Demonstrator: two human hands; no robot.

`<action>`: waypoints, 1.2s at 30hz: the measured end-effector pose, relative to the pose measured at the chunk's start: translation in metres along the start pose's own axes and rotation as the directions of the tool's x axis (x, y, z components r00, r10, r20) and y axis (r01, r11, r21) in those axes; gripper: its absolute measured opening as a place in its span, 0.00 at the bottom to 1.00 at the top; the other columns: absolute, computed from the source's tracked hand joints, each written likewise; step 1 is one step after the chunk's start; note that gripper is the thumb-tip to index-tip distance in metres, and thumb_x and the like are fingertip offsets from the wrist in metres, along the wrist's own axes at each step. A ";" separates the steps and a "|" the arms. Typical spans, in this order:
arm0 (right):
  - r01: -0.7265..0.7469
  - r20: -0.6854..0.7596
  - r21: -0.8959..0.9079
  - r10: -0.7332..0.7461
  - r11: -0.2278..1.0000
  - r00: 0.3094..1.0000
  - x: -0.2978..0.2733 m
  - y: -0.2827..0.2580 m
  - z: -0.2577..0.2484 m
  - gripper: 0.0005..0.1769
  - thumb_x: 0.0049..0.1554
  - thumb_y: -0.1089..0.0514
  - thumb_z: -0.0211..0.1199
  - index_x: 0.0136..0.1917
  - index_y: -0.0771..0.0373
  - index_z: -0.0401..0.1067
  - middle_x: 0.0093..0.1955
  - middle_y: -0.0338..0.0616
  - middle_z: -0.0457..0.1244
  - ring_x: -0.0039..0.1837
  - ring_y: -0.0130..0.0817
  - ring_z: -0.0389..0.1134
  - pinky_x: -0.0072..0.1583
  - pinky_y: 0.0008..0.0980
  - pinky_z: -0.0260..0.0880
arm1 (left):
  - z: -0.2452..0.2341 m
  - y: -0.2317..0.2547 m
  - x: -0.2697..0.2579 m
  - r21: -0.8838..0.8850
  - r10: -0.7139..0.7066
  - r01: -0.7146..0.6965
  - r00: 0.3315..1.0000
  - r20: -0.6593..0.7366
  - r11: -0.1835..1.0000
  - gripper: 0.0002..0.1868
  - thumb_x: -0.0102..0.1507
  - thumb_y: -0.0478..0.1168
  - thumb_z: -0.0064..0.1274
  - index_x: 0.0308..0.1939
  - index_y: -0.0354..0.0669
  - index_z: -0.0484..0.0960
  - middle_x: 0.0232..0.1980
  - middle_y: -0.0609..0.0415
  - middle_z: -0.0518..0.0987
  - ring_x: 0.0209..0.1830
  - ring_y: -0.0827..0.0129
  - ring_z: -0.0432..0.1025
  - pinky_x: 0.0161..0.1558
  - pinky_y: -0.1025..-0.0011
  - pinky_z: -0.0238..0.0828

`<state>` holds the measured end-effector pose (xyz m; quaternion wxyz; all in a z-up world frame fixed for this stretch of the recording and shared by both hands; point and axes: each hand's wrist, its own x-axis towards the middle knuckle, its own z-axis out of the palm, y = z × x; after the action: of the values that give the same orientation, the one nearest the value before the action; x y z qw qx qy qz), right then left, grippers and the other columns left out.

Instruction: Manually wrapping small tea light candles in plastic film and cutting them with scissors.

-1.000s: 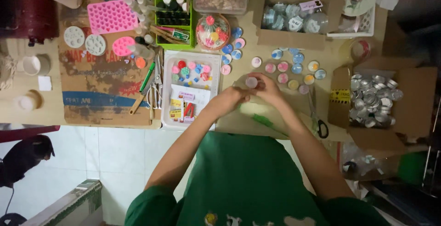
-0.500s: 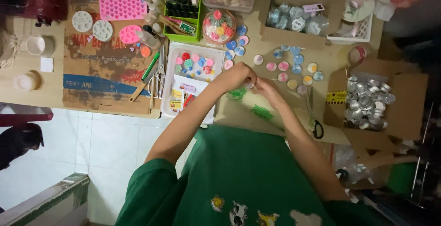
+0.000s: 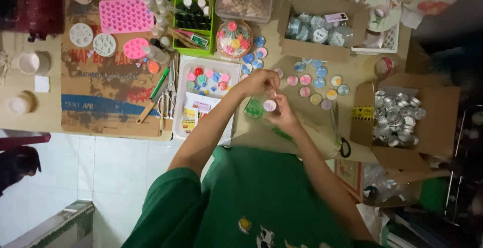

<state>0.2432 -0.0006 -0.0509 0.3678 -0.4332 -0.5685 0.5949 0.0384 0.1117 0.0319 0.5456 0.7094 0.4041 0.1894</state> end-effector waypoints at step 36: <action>0.003 -0.301 -0.563 -0.208 0.827 0.931 -0.008 -0.072 0.012 0.24 0.54 0.62 0.72 0.64 0.60 0.76 0.56 0.52 0.70 0.57 0.52 0.72 0.58 0.49 0.71 | 0.057 -0.067 -0.037 -0.372 -0.254 0.223 0.967 -0.036 0.901 0.16 0.66 0.46 0.62 0.55 0.45 0.87 0.52 0.42 0.84 0.54 0.55 0.78 0.54 0.56 0.76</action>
<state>0.2308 -0.0069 0.0216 0.3543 -0.5868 -0.6648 0.2970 0.0319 0.0525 -0.0431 0.6696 0.5321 0.4680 0.2224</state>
